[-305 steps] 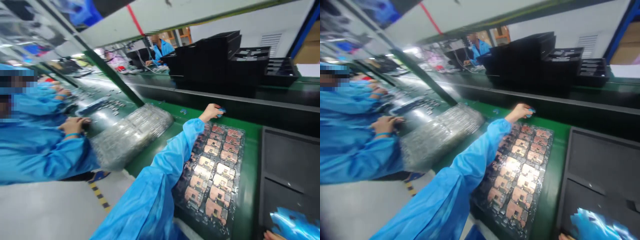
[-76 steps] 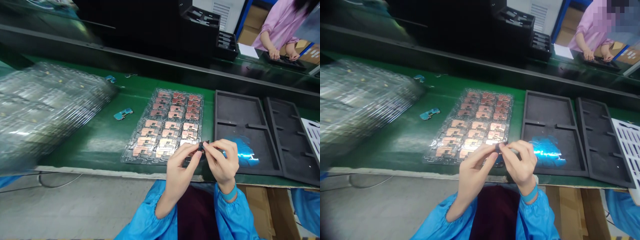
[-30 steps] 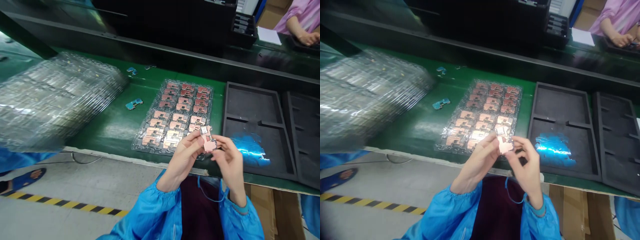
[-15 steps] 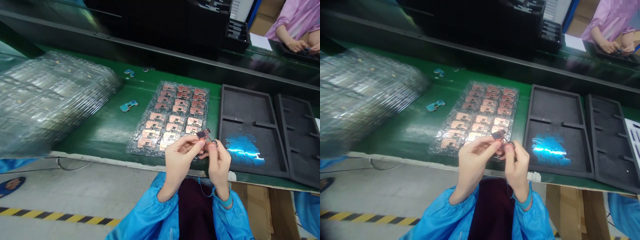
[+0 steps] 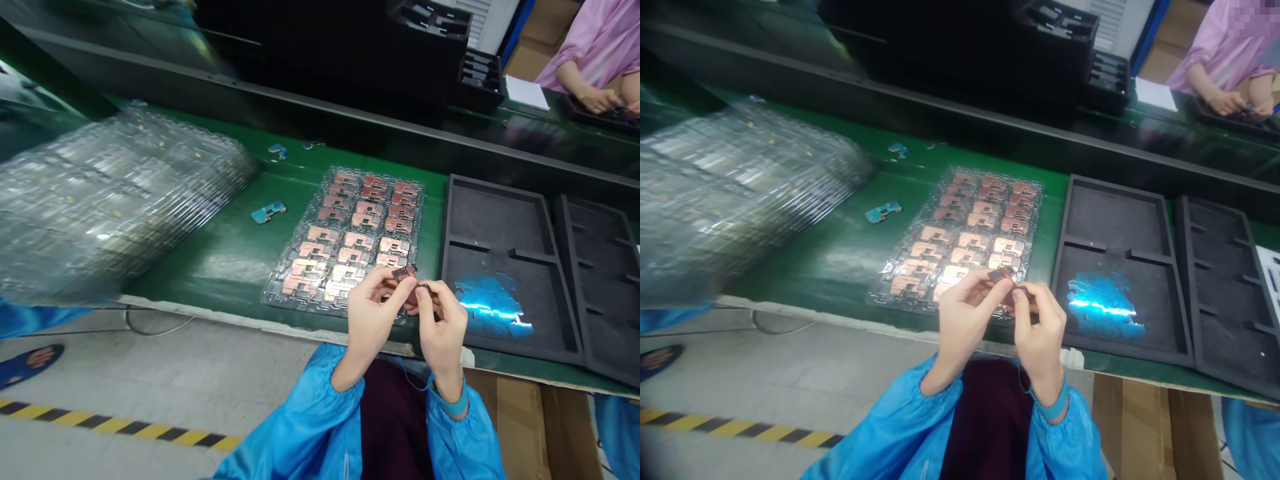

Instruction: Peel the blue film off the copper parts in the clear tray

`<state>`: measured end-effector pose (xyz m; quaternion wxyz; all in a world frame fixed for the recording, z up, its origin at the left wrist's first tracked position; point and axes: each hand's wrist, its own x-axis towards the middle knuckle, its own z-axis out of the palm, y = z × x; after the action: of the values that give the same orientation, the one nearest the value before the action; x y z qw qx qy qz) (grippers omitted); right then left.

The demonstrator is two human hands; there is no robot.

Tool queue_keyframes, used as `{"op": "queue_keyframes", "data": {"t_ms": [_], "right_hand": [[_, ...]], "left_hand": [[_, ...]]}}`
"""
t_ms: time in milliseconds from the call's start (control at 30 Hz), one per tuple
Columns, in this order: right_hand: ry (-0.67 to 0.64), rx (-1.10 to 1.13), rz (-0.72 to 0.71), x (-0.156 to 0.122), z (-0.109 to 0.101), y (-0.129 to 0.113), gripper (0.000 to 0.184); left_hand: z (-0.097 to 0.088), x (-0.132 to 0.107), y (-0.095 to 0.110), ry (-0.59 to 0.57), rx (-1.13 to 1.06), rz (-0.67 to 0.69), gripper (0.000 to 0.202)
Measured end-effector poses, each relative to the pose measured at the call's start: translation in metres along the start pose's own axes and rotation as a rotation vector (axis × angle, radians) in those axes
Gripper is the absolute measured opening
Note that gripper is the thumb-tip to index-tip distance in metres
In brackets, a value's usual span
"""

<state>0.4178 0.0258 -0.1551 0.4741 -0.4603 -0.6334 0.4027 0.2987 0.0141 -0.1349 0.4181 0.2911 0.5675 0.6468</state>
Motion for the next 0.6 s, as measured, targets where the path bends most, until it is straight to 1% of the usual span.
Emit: {"op": "queue_keyframes", "data": {"t_ms": [167, 267, 367, 467, 600], "right_hand": [[-0.018, 0.083, 0.078, 0.000, 0.000, 0.003, 0.022], [0.050, 0.113, 0.098, -0.002, 0.006, 0.001, 0.022], [0.130, 0.121, 0.103, -0.006, 0.013, 0.001, 0.023], [0.167, 0.138, 0.114, -0.007, 0.015, 0.001, 0.023], [0.176, 0.213, 0.166, -0.005, 0.017, 0.000, 0.029]], "left_hand": [[-0.004, 0.003, 0.001, -0.063, -0.036, -0.078, 0.021], [-0.002, 0.001, -0.001, -0.088, -0.160, -0.155, 0.025], [0.003, -0.002, -0.002, -0.086, -0.281, -0.230, 0.030], [0.005, -0.002, -0.002, -0.093, -0.303, -0.243, 0.031], [0.001, -0.001, 0.002, -0.181, -0.269, -0.247, 0.032]]}}
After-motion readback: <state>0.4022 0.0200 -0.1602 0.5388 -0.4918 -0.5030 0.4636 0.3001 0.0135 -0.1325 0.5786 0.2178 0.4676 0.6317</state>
